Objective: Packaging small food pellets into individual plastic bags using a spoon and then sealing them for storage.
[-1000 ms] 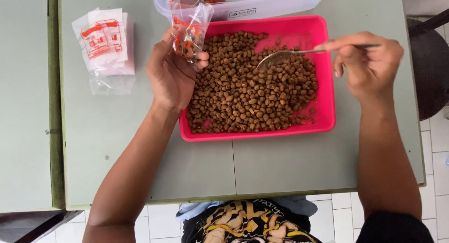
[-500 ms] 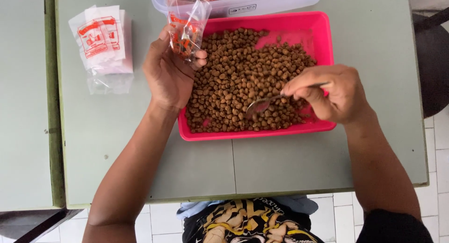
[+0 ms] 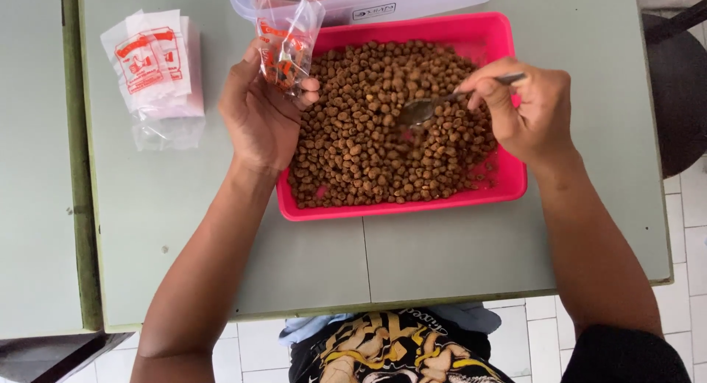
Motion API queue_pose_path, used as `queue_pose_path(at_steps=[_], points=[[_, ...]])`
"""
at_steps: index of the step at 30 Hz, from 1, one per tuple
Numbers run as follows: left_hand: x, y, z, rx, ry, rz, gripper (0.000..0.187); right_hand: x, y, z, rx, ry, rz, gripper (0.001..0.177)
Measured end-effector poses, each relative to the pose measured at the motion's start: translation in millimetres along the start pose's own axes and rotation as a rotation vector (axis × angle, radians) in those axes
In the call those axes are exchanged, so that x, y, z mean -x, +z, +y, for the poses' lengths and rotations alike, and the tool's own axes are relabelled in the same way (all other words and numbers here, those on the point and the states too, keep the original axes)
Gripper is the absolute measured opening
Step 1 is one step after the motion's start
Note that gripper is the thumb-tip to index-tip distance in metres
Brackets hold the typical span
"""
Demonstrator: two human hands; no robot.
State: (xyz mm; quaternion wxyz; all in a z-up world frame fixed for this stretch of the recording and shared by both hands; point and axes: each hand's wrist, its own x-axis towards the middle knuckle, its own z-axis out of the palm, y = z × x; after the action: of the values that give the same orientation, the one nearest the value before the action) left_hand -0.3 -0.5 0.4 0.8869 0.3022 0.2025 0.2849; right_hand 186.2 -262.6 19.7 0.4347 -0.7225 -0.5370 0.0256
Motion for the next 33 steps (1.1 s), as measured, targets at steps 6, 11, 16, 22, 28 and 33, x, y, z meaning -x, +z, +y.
queue_pose_path(at_steps=[6, 11, 16, 22, 28, 33], points=[[-1, -3, -1, -0.003, 0.001, -0.032, 0.039, -1, -1, 4, 0.088, 0.023, 0.118, 0.046], [-1, -1, -1, 0.017, -0.009, 0.004, 0.037, 2, -11, 9, 0.216, -0.011, 0.17, 0.046], [-1, -3, -1, 0.017, -0.001, -0.036, 0.031, 2, -11, 5, 0.111, 0.043, 0.291, 0.042], [0, -2, 0, -0.004, -0.023, -0.043, 0.04, -4, -5, -1, -0.085, 0.177, 0.04, 0.034], [1, -3, 0, -0.029, -0.011, -0.054, 0.042, 1, -15, -2, 0.064, 0.11, 0.197, 0.039], [-1, -5, -1, -0.018, -0.011, -0.056, 0.039, 4, -20, -12, 0.214, 0.053, 0.156, 0.04]])
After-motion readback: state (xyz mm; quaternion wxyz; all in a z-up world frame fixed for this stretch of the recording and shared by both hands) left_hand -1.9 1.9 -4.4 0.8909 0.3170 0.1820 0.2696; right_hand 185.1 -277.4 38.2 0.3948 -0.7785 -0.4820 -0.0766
